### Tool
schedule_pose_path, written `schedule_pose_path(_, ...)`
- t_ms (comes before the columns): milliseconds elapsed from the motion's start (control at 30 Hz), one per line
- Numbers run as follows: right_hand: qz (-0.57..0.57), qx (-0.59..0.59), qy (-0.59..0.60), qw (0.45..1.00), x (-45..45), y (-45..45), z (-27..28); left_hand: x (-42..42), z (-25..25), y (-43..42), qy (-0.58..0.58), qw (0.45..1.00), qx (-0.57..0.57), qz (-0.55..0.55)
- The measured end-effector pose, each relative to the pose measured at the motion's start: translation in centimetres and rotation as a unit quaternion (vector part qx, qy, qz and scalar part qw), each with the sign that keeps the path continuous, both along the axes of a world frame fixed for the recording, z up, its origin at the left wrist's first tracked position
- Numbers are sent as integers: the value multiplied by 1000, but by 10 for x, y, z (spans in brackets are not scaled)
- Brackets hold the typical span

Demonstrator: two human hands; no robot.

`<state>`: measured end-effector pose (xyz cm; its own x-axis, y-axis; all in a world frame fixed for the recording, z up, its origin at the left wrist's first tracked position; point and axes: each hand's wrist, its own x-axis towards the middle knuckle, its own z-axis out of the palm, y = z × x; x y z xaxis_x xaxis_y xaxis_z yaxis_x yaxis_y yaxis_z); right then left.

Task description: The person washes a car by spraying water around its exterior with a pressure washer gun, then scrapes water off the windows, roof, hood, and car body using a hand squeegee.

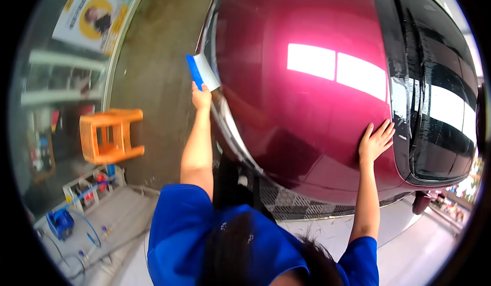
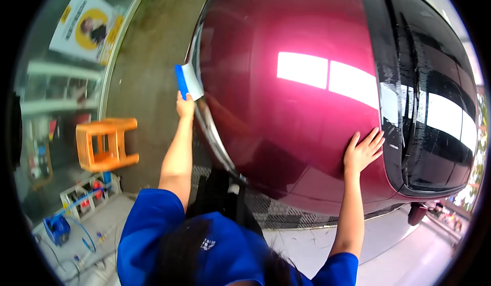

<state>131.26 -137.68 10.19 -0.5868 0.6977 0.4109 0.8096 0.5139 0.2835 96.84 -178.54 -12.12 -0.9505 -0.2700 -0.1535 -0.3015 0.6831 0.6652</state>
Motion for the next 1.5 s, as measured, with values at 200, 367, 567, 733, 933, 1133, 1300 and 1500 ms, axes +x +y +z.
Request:
schedule_pose_path(200, -24, 12, -11, 1000, 7, 18, -17, 207, -35, -23, -36, 979, 129, 155)
schedule_pose_path(367, -55, -18, -11, 998, 2, 22, -16, 372, -73, -12, -107, 890, 299, 328)
schedule_pose_path(567, -168, -55, -157, 972, -16, 10, 5, 390, -68, -89, -622, 658, 347, 244)
schedule_pose_path(733, 82, 23, 61, 994, -18, -68, -4, 195, -40, -201, -337, 938, 51, 58)
schedule_pose_path(933, -97, -188, 2, 977, -57, -230, -60, -105, 87, -325, -102, 959, 222, 145)
schedule_pose_path(1133, -330, -135, 81, 931, -130, -239, -69, -276, 201, -237, 24, 839, 543, 21)
schedule_pose_path(1300, -97, -111, 463, 874, -323, -259, -31, -362, 243, -131, 157, 868, 390, -265)
schedule_pose_path(1500, 206, -689, 566, 403, -682, -347, 22, -444, 294, -43, 102, 809, 131, -564)
